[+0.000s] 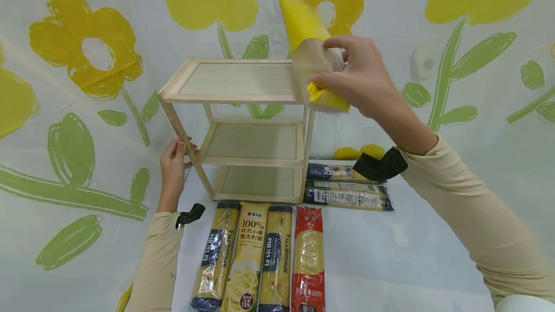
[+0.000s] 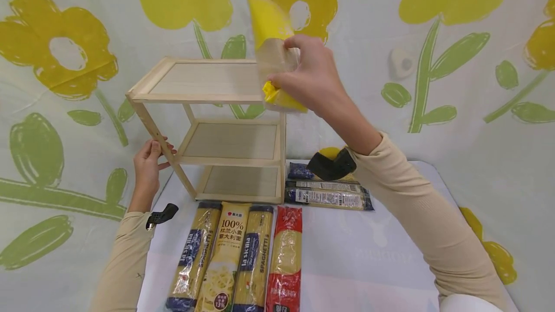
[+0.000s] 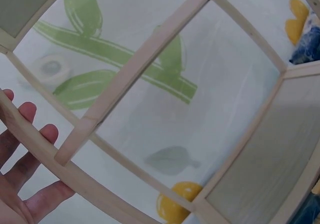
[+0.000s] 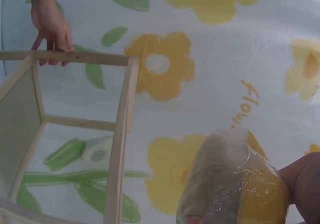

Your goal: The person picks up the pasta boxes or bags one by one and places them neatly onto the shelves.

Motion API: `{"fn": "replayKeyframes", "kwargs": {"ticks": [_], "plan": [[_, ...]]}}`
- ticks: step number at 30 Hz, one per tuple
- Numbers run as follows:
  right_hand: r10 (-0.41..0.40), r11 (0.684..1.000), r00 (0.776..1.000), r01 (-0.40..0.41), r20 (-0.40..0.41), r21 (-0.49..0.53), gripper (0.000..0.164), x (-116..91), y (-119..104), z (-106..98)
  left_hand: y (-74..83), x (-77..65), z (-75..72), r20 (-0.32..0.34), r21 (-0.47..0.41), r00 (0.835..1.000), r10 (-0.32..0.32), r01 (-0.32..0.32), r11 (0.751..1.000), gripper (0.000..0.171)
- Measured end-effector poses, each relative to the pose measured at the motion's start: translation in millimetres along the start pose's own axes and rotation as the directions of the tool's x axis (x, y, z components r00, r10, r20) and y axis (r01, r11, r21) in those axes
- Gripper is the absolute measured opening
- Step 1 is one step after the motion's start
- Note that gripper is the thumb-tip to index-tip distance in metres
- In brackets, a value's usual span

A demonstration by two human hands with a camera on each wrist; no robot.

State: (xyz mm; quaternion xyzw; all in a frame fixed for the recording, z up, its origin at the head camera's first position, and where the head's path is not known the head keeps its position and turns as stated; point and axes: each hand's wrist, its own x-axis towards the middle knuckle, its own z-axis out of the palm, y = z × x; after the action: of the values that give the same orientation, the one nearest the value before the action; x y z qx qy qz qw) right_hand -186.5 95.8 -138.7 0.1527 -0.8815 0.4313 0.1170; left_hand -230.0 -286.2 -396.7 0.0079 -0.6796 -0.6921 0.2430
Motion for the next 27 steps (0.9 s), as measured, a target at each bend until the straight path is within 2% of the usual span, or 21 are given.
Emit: {"fn": "replayKeyframes", "kwargs": {"ticks": [5,10,15,17,21,24,27], "plan": [[0.037,0.999,0.999,-0.037,0.006,0.003,0.062,14.8,-5.9,13.7,-1.4,0.8,-0.1,0.003,0.003,1.000,-0.002,0.002,1.000,0.037],[0.082,0.997,0.997,-0.082,-0.004,0.006,0.059,26.9,-2.7,28.2,-1.4,0.4,-0.8,0.008,-0.017,1.000,0.003,-0.003,1.000,0.035],[0.032,0.990,0.999,-0.034,-0.016,-0.137,0.057,35.1,4.5,46.7,-1.2,0.1,-2.1,-0.001,-0.016,1.000,-0.001,0.001,1.000,0.035],[-0.012,0.972,1.000,0.009,-0.013,-0.234,0.054,37.3,3.1,53.8,-0.7,0.9,-3.1,-0.005,-0.011,1.000,0.001,-0.001,1.000,0.035],[-0.073,0.902,0.997,0.067,0.004,-0.427,0.021,40.9,-7.2,67.8,1.8,2.3,-6.5,-0.008,-0.008,1.000,0.004,-0.004,1.000,0.033],[-0.065,0.845,0.997,0.076,0.039,-0.529,0.029,42.8,-16.7,79.4,4.0,1.5,-10.4,-0.023,-0.008,1.000,0.008,-0.009,1.000,0.032],[-0.027,0.801,0.997,0.062,0.067,-0.596,0.025,44.0,-25.1,88.7,5.4,-0.4,-12.9,-0.037,-0.013,0.999,0.011,-0.011,1.000,0.036]]}}
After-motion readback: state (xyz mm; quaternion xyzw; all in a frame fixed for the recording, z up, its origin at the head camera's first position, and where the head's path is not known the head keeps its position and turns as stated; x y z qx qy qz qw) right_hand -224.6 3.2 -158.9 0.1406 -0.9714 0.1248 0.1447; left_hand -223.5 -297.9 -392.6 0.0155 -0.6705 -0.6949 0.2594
